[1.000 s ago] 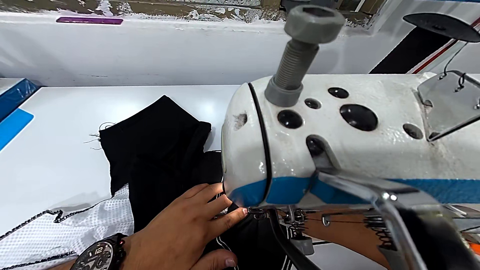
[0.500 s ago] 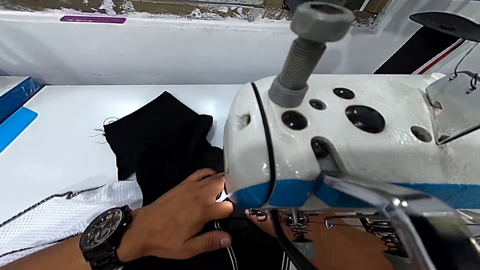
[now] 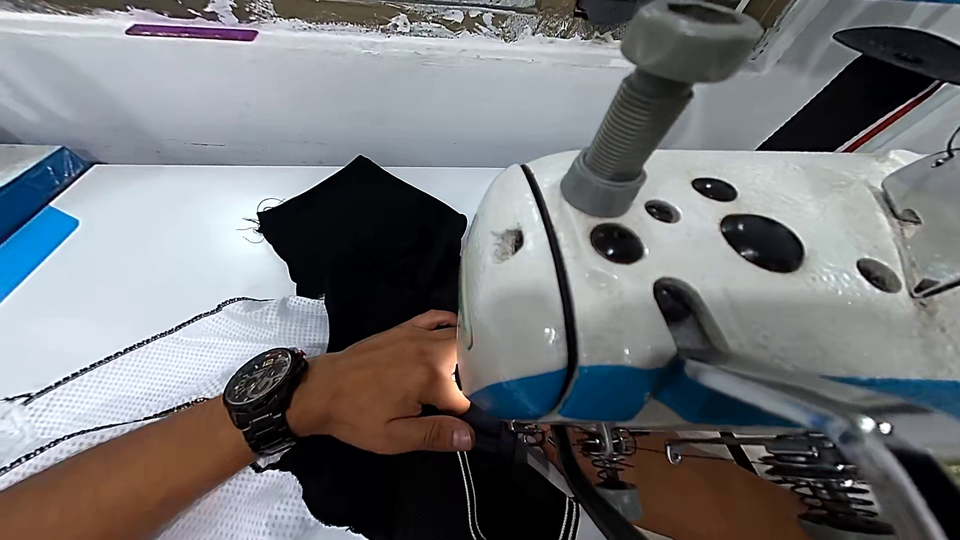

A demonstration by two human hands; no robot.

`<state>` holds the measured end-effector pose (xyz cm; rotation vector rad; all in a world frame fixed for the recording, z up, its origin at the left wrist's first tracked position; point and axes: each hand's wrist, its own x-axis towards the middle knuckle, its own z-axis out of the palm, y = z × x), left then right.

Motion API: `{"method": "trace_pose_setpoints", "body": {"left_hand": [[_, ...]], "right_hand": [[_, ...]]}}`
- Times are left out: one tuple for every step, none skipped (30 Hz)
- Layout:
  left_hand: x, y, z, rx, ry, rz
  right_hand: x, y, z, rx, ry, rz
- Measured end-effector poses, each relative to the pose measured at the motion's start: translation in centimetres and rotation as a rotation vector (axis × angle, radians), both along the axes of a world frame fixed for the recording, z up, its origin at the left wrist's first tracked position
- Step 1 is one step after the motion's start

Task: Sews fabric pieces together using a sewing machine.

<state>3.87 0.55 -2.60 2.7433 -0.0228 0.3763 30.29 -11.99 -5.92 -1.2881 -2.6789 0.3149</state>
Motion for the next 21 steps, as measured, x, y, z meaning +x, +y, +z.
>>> {"method": "trace_pose_setpoints", "body": {"left_hand": [[0.0,0.0,0.0,-0.003,-0.003,0.006],[0.0,0.0,0.0,-0.006,0.000,0.008],[0.1,0.1,0.0,-0.005,0.004,0.007],[0.1,0.2,-0.1,-0.003,0.008,0.006],[0.2,0.3,-0.1,0.001,0.010,0.005],[0.2,0.4,-0.1,0.002,0.012,0.004],[0.3,0.5,-0.1,0.000,0.016,0.002],[0.3,0.6,-0.1,-0.004,0.020,-0.002],[0.4,0.8,-0.2,-0.003,0.015,-0.008],[0.4,0.9,-0.1,0.001,0.014,-0.015],[0.5,0.9,0.0,0.009,0.018,-0.019],[0.5,1.0,0.2,0.012,0.019,-0.024],[0.5,1.0,0.3,0.015,0.016,-0.030],[0.5,1.0,0.4,0.017,0.008,-0.035],[0.5,1.1,0.4,0.018,-0.004,-0.039],[0.5,1.1,0.4,0.017,-0.010,-0.042],[0.4,1.1,0.4,0.015,-0.008,-0.045],[0.4,1.2,0.3,0.012,-0.006,-0.046],[0.4,1.2,0.3,0.008,-0.005,-0.047],[0.4,1.3,0.2,0.006,-0.005,-0.047],[0.4,1.3,0.2,0.004,-0.008,-0.047]], "right_hand": [[-0.1,-0.2,0.8,0.011,0.040,-0.003],[-0.1,-0.3,1.0,0.050,0.055,0.006],[-0.1,-0.5,1.4,0.108,0.070,0.005],[-0.3,-0.7,1.9,0.120,0.075,-0.001],[-0.4,-0.9,2.4,0.098,0.070,-0.009],[-0.5,-1.0,2.9,0.055,0.079,-0.018],[-0.6,-1.2,3.0,0.048,0.071,-0.020],[-0.6,-1.2,2.9,0.062,0.063,-0.017],[-0.6,-1.3,2.9,0.076,0.052,-0.014],[-0.6,-1.4,2.8,0.077,0.039,-0.015],[-0.6,-1.4,2.7,0.080,0.028,-0.018],[-0.6,-1.4,2.5,0.090,0.026,-0.019],[-0.6,-1.3,2.3,0.108,0.029,-0.019],[-0.6,-1.3,2.1,0.116,0.032,-0.020],[-0.6,-1.2,2.0,0.115,0.033,-0.017],[-0.6,-1.2,2.0,0.110,0.034,-0.017],[-0.7,-1.1,2.1,0.104,0.035,-0.020],[-0.7,-1.1,2.3,0.098,0.038,-0.023],[-0.8,-1.1,2.5,0.088,0.038,-0.029],[-0.8,-1.1,2.6,0.083,0.035,-0.032],[-0.8,-1.1,2.7,0.071,0.031,-0.037]]}}
